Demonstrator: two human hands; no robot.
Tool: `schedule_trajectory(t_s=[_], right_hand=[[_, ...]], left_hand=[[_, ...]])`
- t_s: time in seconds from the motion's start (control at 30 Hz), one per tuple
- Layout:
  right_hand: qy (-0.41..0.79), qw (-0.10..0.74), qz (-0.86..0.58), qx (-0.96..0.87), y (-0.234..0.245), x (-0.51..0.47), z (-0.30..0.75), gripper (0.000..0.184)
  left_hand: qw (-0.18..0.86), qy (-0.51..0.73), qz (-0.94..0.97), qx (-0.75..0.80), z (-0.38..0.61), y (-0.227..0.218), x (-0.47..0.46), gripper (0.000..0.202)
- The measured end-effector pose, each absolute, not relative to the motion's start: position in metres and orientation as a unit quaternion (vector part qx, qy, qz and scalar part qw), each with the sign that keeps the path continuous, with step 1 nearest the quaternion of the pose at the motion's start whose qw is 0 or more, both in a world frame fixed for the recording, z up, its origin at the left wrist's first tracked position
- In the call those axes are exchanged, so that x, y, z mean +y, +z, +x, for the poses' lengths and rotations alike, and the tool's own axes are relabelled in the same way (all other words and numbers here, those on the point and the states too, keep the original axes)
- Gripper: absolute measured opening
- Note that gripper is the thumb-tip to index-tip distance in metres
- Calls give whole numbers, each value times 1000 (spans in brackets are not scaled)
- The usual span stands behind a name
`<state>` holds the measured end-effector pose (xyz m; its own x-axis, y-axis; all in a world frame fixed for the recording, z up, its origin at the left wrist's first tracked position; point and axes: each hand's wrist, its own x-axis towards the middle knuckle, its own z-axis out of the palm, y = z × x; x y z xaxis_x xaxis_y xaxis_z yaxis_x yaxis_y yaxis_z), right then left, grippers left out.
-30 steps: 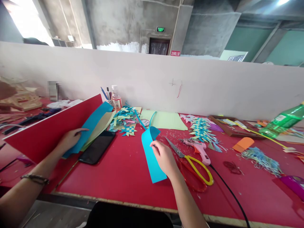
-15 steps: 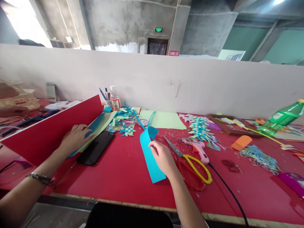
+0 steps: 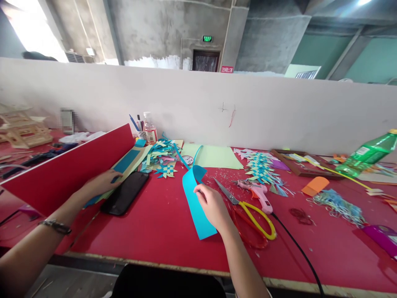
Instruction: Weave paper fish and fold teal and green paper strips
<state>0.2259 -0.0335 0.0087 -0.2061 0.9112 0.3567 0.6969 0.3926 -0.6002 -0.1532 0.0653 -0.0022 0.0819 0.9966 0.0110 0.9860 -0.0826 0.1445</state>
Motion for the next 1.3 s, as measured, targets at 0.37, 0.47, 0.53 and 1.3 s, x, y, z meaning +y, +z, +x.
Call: schedule_trajectory(t_s=[0.37, 0.47, 0.53, 1.3], right_hand=[[159, 345, -526, -761, 7, -32, 227, 16], [156, 342, -528, -761, 7, -32, 227, 15], [156, 340, -529, -762, 8, -33, 227, 15], [190, 299, -536, -766, 9, -36, 225, 16]], left_hand=[[45, 44, 783, 618, -177, -13, 71, 49], [43, 58, 789, 610, -175, -17, 73, 47], [41, 66, 803, 592, -173, -19, 75, 45], [37, -6, 675, 737, -122, 13, 110, 68]])
